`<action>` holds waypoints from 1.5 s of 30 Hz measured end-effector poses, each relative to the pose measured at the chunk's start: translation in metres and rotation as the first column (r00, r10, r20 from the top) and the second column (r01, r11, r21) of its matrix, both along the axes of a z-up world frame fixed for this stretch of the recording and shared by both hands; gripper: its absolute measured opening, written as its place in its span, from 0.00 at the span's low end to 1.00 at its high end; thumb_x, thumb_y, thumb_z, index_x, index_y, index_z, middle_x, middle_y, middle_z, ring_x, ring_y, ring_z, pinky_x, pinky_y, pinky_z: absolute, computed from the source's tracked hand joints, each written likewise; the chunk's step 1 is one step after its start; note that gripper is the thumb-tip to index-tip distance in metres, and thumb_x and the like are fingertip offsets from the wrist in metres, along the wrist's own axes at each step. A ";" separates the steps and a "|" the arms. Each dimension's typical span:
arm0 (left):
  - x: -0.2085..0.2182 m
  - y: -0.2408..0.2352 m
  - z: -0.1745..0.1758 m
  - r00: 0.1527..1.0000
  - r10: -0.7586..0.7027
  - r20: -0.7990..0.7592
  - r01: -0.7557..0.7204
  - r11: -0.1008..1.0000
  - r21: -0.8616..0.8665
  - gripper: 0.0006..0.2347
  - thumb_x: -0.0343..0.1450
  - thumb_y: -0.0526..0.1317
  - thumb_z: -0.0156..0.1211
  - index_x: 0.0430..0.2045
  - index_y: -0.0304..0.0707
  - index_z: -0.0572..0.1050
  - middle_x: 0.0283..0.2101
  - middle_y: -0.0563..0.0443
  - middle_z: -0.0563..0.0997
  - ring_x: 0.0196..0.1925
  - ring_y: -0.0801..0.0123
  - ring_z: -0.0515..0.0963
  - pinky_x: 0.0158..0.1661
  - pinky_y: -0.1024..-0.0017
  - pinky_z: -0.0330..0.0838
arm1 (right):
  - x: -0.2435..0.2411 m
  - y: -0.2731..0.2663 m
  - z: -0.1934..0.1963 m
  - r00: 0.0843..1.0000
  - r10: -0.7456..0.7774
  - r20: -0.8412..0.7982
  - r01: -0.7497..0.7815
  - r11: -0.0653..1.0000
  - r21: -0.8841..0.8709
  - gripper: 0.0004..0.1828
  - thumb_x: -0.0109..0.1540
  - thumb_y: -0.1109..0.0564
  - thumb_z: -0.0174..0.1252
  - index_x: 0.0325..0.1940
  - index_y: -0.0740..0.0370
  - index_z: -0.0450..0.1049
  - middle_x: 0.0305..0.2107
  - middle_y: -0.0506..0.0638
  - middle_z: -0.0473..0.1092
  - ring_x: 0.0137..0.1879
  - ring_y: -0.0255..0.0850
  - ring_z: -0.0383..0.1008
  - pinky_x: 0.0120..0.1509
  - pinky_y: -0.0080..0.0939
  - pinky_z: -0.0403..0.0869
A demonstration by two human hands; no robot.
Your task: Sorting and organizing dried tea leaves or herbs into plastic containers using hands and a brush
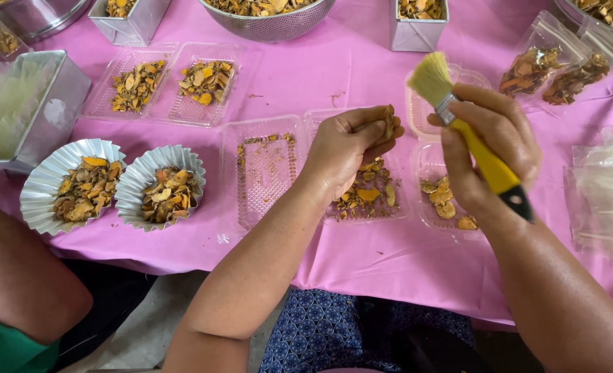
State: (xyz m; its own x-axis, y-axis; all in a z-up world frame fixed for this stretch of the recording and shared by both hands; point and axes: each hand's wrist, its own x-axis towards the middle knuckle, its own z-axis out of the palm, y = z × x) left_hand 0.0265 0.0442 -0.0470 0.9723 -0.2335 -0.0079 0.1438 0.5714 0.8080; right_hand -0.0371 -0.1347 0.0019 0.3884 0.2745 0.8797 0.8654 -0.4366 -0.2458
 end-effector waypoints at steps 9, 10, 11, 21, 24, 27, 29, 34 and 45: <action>-0.006 0.002 0.011 0.981 0.137 0.138 -0.170 0.949 0.267 0.09 0.72 0.26 0.58 0.44 0.24 0.81 0.36 0.40 0.85 0.33 0.68 0.82 0.35 0.77 0.81 | -0.004 -0.014 0.005 0.847 0.154 -0.510 -0.129 0.988 0.083 0.08 0.63 0.71 0.51 0.44 0.78 0.75 0.40 0.66 0.75 0.29 0.44 0.81 0.26 0.32 0.76; -0.009 0.003 0.017 0.967 0.149 0.205 -0.212 0.919 0.332 0.10 0.72 0.28 0.58 0.45 0.26 0.81 0.35 0.43 0.86 0.36 0.71 0.84 0.39 0.78 0.82 | -0.006 -0.016 0.007 0.821 0.160 -0.548 -0.122 0.987 0.105 0.08 0.66 0.66 0.53 0.45 0.74 0.76 0.40 0.61 0.75 0.30 0.42 0.80 0.28 0.32 0.75; -0.010 0.004 0.018 0.967 0.149 0.206 -0.213 0.918 0.335 0.10 0.72 0.28 0.58 0.45 0.26 0.81 0.35 0.43 0.86 0.36 0.71 0.84 0.39 0.78 0.82 | -0.001 -0.012 0.005 0.821 0.161 -0.547 -0.122 0.987 0.107 0.08 0.66 0.66 0.53 0.45 0.74 0.76 0.40 0.61 0.75 0.30 0.42 0.80 0.28 0.32 0.75; -0.014 0.008 0.027 0.971 0.151 0.187 -0.219 0.874 0.433 0.08 0.68 0.28 0.65 0.40 0.32 0.83 0.38 0.43 0.88 0.32 0.70 0.86 0.36 0.78 0.86 | 0.007 -0.007 -0.004 0.931 0.198 -0.307 -0.135 0.967 0.215 0.05 0.71 0.73 0.48 0.49 0.80 0.69 0.42 0.70 0.73 0.39 0.52 0.81 0.37 0.38 0.80; -0.010 0.012 0.022 0.967 0.142 0.211 -0.225 0.866 0.446 0.07 0.68 0.28 0.65 0.39 0.32 0.83 0.37 0.43 0.88 0.33 0.69 0.86 0.37 0.77 0.86 | 0.023 -0.016 -0.014 0.966 0.083 -0.245 -0.046 0.987 0.154 0.07 0.72 0.76 0.50 0.54 0.84 0.68 0.46 0.75 0.71 0.44 0.58 0.82 0.43 0.43 0.83; -0.003 0.010 0.009 0.959 0.106 0.262 -0.221 0.859 0.461 0.06 0.67 0.28 0.67 0.36 0.32 0.82 0.35 0.46 0.88 0.36 0.71 0.86 0.40 0.77 0.85 | 0.031 -0.028 -0.017 0.987 0.033 -0.155 0.002 0.975 0.221 0.05 0.74 0.77 0.50 0.54 0.85 0.68 0.49 0.77 0.69 0.45 0.62 0.81 0.45 0.45 0.83; -0.001 0.009 0.004 0.952 0.087 0.294 -0.231 0.834 0.501 0.06 0.67 0.28 0.68 0.34 0.35 0.83 0.36 0.49 0.88 0.38 0.73 0.86 0.42 0.78 0.84 | 0.033 -0.036 -0.017 0.975 0.065 -0.214 0.008 0.946 0.324 0.05 0.75 0.73 0.49 0.55 0.82 0.67 0.49 0.73 0.70 0.45 0.60 0.82 0.44 0.43 0.81; -0.011 0.017 0.023 0.962 -0.057 0.266 -0.145 0.721 0.678 0.07 0.69 0.27 0.64 0.37 0.36 0.81 0.36 0.47 0.88 0.36 0.70 0.88 0.39 0.76 0.88 | 0.041 -0.047 -0.019 0.974 0.001 -0.227 0.076 0.941 0.331 0.05 0.76 0.73 0.50 0.52 0.82 0.70 0.45 0.69 0.67 0.44 0.62 0.84 0.46 0.46 0.84; -0.037 -0.069 0.040 0.760 -0.506 0.408 -0.180 0.440 0.880 0.06 0.65 0.31 0.59 0.33 0.39 0.77 0.28 0.53 0.78 0.30 0.70 0.79 0.35 0.70 0.71 | 0.048 -0.053 -0.024 0.981 -0.085 -0.174 0.130 0.955 0.266 0.05 0.76 0.73 0.52 0.52 0.81 0.72 0.47 0.68 0.68 0.42 0.58 0.84 0.38 0.41 0.78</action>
